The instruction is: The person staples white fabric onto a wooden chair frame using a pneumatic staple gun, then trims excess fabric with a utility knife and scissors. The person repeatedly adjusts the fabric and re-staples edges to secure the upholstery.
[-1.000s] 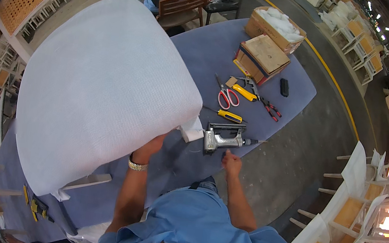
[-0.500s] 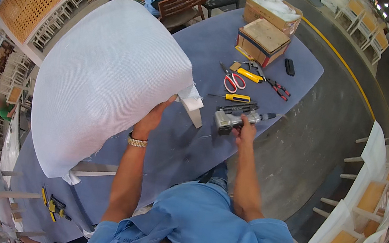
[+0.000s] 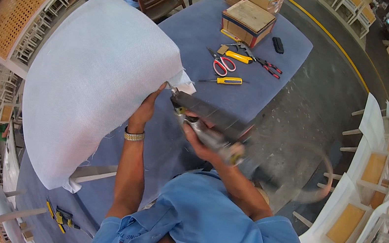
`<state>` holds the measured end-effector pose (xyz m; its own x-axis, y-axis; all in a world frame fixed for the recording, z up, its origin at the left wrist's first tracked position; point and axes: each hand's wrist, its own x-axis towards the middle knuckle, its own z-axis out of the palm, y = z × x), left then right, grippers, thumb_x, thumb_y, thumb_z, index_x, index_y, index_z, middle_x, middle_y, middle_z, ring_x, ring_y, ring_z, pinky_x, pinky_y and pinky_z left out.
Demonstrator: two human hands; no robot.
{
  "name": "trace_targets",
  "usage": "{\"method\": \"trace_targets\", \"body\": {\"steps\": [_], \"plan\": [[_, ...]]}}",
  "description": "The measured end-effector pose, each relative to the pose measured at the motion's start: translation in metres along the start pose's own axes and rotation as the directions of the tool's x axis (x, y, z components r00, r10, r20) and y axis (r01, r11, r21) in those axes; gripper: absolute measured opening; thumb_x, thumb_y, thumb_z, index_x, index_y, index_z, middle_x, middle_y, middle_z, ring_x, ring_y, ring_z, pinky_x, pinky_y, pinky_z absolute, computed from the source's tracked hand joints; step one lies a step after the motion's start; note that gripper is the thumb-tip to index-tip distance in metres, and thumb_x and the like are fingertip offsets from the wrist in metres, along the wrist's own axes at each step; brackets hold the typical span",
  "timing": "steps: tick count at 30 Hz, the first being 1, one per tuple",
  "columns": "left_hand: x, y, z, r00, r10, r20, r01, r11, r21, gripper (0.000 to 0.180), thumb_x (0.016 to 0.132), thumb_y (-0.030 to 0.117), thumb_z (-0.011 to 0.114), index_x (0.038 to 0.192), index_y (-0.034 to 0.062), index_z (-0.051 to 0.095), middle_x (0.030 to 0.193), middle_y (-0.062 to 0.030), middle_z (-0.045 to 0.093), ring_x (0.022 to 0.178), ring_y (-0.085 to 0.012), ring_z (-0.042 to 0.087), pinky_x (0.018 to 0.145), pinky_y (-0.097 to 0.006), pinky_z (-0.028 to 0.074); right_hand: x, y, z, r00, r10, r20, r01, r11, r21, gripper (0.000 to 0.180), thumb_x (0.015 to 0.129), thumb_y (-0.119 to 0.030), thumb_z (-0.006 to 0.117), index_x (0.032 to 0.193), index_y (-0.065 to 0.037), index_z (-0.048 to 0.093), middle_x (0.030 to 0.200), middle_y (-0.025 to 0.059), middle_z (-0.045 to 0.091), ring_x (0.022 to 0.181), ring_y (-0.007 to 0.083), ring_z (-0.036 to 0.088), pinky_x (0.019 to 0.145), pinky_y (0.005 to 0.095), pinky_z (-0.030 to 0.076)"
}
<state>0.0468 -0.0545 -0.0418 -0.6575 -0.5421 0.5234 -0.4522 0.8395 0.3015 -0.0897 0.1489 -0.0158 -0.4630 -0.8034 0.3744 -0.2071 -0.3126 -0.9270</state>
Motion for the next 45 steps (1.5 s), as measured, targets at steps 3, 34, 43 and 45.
{"method": "trace_targets", "body": {"steps": [3,34,43,45], "plan": [[0.004,-0.002,0.0,0.996,0.086,0.015,-0.087,0.992,0.091,0.041,0.097,0.006,0.06,0.131,0.0262,0.069,0.133,-0.004,0.068,0.114,-0.0236,0.067,0.101,-0.037,0.05,0.017,0.011,0.018,0.965,-0.254,-0.07,0.244,0.962,-0.122,0.041,0.075,-0.003,0.078,0.115,-0.004,0.068,0.142,0.0224,0.056,0.122,0.0328,0.06,0.101,0.0385,0.048],[0.02,0.019,-0.023,0.979,-0.163,0.125,0.202,0.874,-0.441,0.03,0.102,0.029,0.055,0.125,0.0145,0.069,0.124,-0.0096,0.069,0.116,-0.0294,0.061,0.102,-0.044,0.046,0.018,0.028,0.036,0.946,-0.313,-0.088,0.281,0.923,-0.262,0.032,0.096,-0.006,0.064,0.126,0.003,0.058,0.121,0.0123,0.063,0.109,0.0216,0.061,0.097,0.0351,0.048],[0.007,0.026,-0.005,0.936,-0.306,0.174,0.332,0.931,-0.152,0.038,0.105,0.018,0.044,0.138,0.0196,0.061,0.147,-0.0052,0.056,0.13,-0.0272,0.055,0.115,-0.04,0.038,-0.053,0.111,-0.071,0.73,0.645,-0.229,-0.533,0.746,0.399,0.033,0.094,-0.01,0.067,0.123,-0.001,0.057,0.112,0.0131,0.064,0.098,0.0212,0.066,0.086,0.0343,0.055],[0.003,0.024,0.007,0.869,-0.485,0.103,0.397,0.557,-0.729,0.034,0.101,0.006,0.056,0.134,0.0085,0.061,0.135,-0.0093,0.062,0.125,-0.0237,0.057,0.111,-0.039,0.042,-0.043,0.113,-0.084,0.59,0.807,-0.032,-0.67,0.511,0.538,0.034,0.094,-0.015,0.067,0.12,0.004,0.056,0.103,0.0201,0.069,0.083,0.0302,0.073,0.067,0.0408,0.062]]}}
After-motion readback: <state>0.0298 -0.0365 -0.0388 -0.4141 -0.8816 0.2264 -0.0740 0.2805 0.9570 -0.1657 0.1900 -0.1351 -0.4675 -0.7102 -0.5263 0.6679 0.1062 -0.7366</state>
